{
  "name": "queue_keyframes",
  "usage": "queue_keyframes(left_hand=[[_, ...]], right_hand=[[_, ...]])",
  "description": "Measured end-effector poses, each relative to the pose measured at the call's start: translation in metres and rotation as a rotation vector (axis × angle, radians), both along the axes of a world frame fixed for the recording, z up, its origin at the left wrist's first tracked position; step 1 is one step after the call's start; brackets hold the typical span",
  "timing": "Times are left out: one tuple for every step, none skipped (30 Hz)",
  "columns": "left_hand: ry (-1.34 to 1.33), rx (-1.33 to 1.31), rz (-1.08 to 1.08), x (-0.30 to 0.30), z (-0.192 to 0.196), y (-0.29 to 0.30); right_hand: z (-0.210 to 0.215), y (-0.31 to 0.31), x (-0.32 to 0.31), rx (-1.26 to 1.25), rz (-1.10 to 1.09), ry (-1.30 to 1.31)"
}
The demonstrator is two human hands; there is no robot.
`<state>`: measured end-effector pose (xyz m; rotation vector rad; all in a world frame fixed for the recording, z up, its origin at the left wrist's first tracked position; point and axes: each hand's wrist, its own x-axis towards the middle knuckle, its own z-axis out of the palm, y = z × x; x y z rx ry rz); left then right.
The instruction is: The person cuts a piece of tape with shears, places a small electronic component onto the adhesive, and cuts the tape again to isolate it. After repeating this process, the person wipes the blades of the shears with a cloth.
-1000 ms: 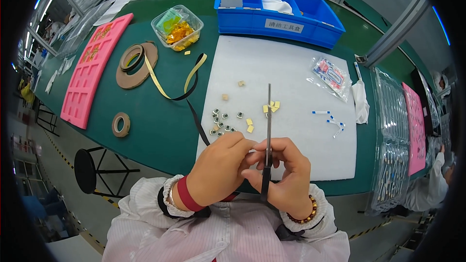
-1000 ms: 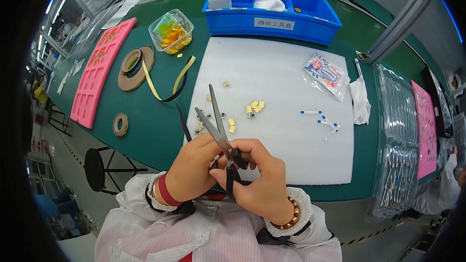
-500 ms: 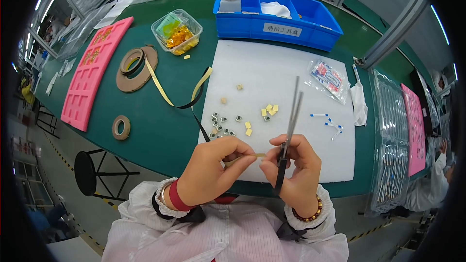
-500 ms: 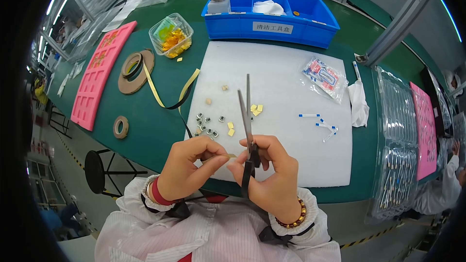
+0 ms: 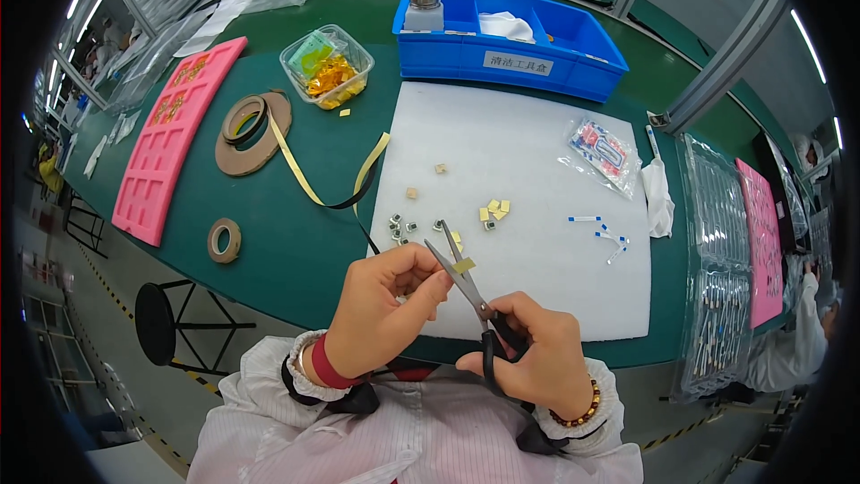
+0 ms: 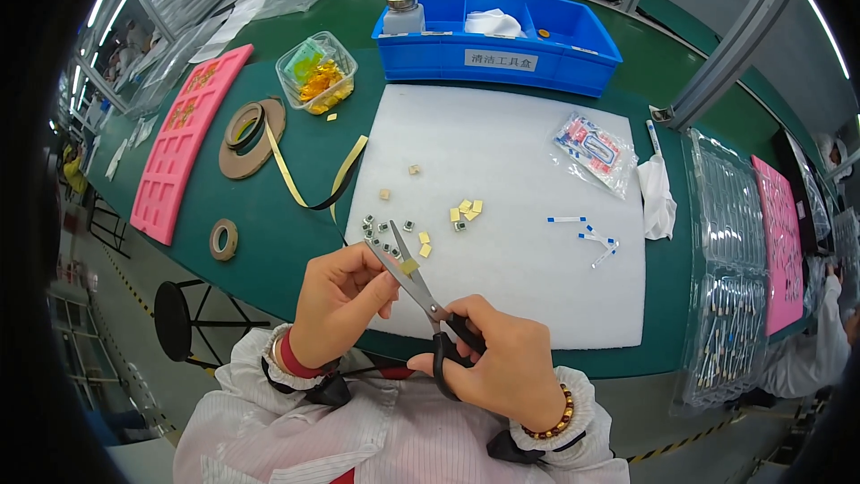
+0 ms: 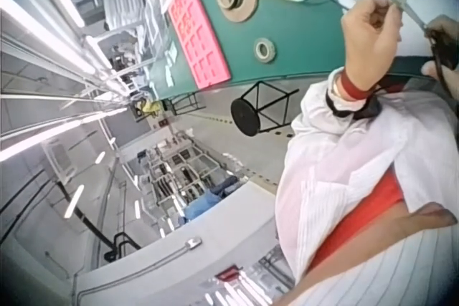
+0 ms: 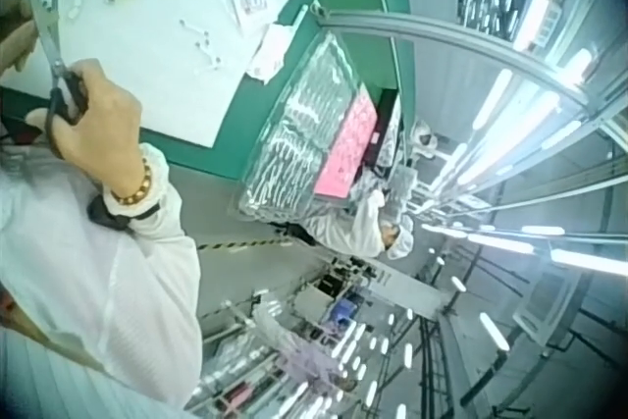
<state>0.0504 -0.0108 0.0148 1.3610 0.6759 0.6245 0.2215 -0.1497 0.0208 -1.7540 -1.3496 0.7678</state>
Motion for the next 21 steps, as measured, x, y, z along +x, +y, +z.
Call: queue_keyframes(left_hand=[[-0.001,-0.001,0.003,0.0001,-0.0001,-0.0002],[0.000,-0.001,0.005,0.0000,-0.0003,-0.0002],[-0.003,0.000,0.005,0.0000,-0.0003,-0.0004],[-0.007,0.000,0.005,0.0000,-0.0004,-0.0005],[-0.006,0.000,0.005,-0.0002,-0.0001,-0.0008],[0.004,0.009,0.005,-0.0004,0.0004,-0.0012],[0.013,0.019,0.004,-0.0005,0.0009,-0.0014],[0.014,0.018,0.004,-0.0006,0.0012,-0.0017],[0.030,0.033,0.003,-0.0007,0.0014,-0.0020],[0.045,0.046,0.001,-0.0009,0.0012,-0.0017],[0.046,0.044,0.002,-0.0011,0.0010,-0.0014],[0.049,0.051,-0.004,-0.0008,0.0020,-0.0015],[0.053,0.058,-0.009,-0.0004,0.0026,-0.0016],[0.054,0.057,-0.009,-0.0001,0.0022,-0.0016],[0.055,0.064,-0.008,0.0001,0.0017,-0.0016],[0.056,0.071,-0.007,0.0004,0.0011,-0.0016],[0.056,0.069,-0.007,0.0001,0.0009,-0.0010],[0.068,0.074,-0.014,-0.0004,0.0007,-0.0002],[0.080,0.079,-0.020,-0.0007,0.0004,0.0004],[0.081,0.079,-0.019,-0.0009,0.0004,0.0000],[0.084,0.084,-0.012,-0.0010,0.0004,-0.0004]], right_hand=[[-0.0001,0.0007,-0.0003,0.000,0.003,-0.001],[-0.0004,0.0013,-0.0005,0.000,0.006,-0.003],[-0.0008,0.0013,-0.0005,-0.001,0.006,-0.003],[-0.0017,0.0014,-0.0004,0.006,0.002,-0.015],[-0.0027,0.0013,-0.0003,0.014,-0.001,-0.026],[-0.0036,0.0011,-0.0001,0.013,-0.001,-0.025],[-0.0044,0.0008,0.0001,0.015,0.001,-0.026],[-0.0048,0.0006,0.0002,0.017,0.002,-0.027],[-0.0050,0.0004,0.0003,0.016,0.003,-0.026],[-0.0053,0.0010,0.0004,0.017,0.006,-0.030],[-0.0057,0.0015,0.0003,0.017,0.009,-0.033],[-0.0053,0.0009,0.0003,0.016,0.007,-0.034],[-0.0053,0.0003,0.0002,0.014,0.003,-0.035],[-0.0061,0.0002,0.0002,0.011,0.001,-0.033],[-0.0065,0.0002,0.0003,0.010,0.001,-0.032],[-0.0069,0.0003,0.0003,0.011,-0.001,-0.033],[-0.0068,0.0007,0.0000,0.011,-0.005,-0.035],[-0.0071,0.0010,-0.0001,0.009,-0.005,-0.036],[-0.0076,0.0015,-0.0002,0.011,-0.008,-0.032],[-0.0082,0.0016,-0.0002,0.015,-0.010,-0.027],[-0.0082,0.0017,-0.0002,0.015,-0.008,-0.026]])
